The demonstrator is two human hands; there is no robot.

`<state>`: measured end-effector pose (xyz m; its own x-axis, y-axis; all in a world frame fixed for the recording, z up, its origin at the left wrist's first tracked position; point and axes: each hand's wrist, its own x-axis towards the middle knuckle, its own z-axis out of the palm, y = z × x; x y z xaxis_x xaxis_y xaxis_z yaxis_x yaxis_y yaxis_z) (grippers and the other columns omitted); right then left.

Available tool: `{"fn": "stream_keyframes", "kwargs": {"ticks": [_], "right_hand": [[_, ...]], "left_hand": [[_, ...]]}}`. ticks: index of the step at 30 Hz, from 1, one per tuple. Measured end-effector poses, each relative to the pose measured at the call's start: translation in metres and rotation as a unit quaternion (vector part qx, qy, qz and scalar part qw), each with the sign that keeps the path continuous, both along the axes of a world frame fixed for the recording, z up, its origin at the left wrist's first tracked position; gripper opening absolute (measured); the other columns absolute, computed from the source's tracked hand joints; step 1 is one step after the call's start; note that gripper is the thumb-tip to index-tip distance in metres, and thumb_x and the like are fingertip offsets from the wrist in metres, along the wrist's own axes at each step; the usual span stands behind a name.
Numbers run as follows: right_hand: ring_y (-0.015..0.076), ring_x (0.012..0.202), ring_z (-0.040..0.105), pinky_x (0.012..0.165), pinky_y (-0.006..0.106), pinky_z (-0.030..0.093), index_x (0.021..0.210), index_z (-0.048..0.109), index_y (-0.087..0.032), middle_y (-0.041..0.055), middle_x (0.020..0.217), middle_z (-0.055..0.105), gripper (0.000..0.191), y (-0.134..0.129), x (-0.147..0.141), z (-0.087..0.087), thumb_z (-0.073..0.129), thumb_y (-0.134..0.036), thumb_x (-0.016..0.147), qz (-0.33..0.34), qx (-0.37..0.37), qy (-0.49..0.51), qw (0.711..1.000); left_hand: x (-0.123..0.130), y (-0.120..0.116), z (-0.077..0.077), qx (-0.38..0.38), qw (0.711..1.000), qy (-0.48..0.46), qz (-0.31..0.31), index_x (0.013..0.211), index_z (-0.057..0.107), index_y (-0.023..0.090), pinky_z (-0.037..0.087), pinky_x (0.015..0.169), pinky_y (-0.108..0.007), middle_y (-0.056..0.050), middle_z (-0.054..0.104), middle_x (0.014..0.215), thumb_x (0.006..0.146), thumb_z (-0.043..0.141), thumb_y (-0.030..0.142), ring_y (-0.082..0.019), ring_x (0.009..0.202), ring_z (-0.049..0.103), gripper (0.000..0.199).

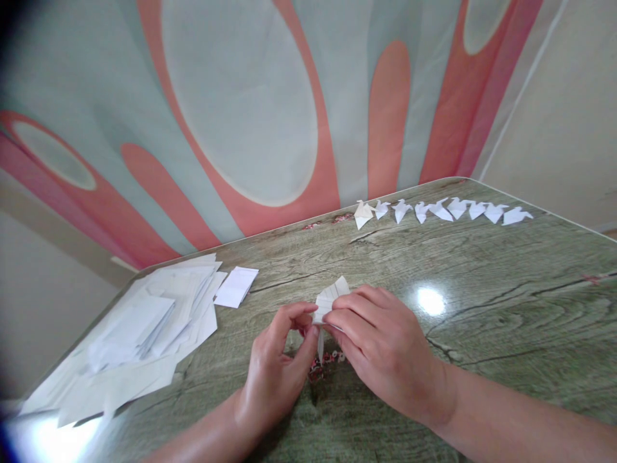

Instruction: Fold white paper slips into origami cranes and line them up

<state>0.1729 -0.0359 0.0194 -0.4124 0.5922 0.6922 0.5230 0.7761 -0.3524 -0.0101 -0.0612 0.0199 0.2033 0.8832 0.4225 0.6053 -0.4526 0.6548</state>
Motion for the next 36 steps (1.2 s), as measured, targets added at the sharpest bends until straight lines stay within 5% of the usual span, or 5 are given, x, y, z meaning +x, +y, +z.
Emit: {"fn": "stream_keyframes", "kwargs": {"ticks": [10, 17, 25, 30, 36], "right_hand": [[0.0187, 0.079, 0.057, 0.073, 0.037, 0.045, 0.092, 0.065, -0.018, 0.0038, 0.086, 0.067, 0.010, -0.002, 0.002, 0.000, 0.063, -0.010, 0.085, -0.006, 0.002, 0.012, 1.000], [0.0193, 0.079, 0.059, 0.074, 0.037, 0.045, 0.093, 0.066, -0.019, 0.0035, 0.086, 0.069, 0.012, -0.001, 0.003, 0.002, 0.061, -0.011, 0.085, -0.023, 0.019, 0.010, 1.000], [0.0211, 0.086, 0.060, 0.078, 0.040, 0.047, 0.095, 0.063, -0.018, 0.0052, 0.090, 0.069, 0.015, -0.007, 0.000, 0.010, 0.061, -0.009, 0.084, 0.000, 0.008, 0.026, 1.000], [0.0225, 0.090, 0.062, 0.082, 0.041, 0.048, 0.099, 0.061, -0.021, 0.0049, 0.093, 0.068, 0.014, -0.009, 0.001, 0.014, 0.061, -0.017, 0.086, -0.004, -0.031, 0.053, 0.998], [0.0253, 0.107, 0.056, 0.092, 0.045, 0.046, 0.112, 0.057, -0.022, 0.0080, 0.110, 0.061, 0.030, -0.006, 0.005, 0.012, 0.057, -0.010, 0.084, -0.019, -0.021, 0.074, 0.997]], "left_hand": [[-0.001, 0.002, 0.002, -0.009, 0.999, 0.032, 0.020, 0.101, 0.058, 0.020, 0.048, 0.076, -0.026, -0.001, 0.062, 0.083, 0.090, 0.055, 0.014, -0.014, 0.079, 0.060, 0.014], [0.000, 0.001, 0.005, 0.062, 0.997, 0.048, -0.008, 0.121, 0.051, 0.019, 0.049, 0.082, -0.029, -0.005, 0.062, 0.092, 0.090, 0.052, 0.009, -0.016, 0.087, 0.060, 0.032], [0.003, -0.004, 0.015, 0.070, 0.996, 0.036, -0.043, 0.112, 0.059, 0.018, 0.050, 0.083, -0.032, -0.006, 0.067, 0.096, 0.087, 0.055, 0.007, -0.018, 0.090, 0.061, 0.027], [0.004, 0.001, 0.026, -0.103, 0.992, -0.079, -0.001, 0.087, 0.068, 0.018, 0.050, 0.067, -0.024, -0.001, 0.070, 0.075, 0.086, 0.061, 0.017, -0.013, 0.069, 0.064, 0.008], [-0.007, 0.023, 0.024, -0.322, 0.899, -0.295, 0.020, 0.077, 0.065, 0.013, 0.051, 0.060, -0.024, -0.002, 0.066, 0.067, 0.082, 0.064, 0.032, -0.012, 0.058, 0.061, 0.019]]}}
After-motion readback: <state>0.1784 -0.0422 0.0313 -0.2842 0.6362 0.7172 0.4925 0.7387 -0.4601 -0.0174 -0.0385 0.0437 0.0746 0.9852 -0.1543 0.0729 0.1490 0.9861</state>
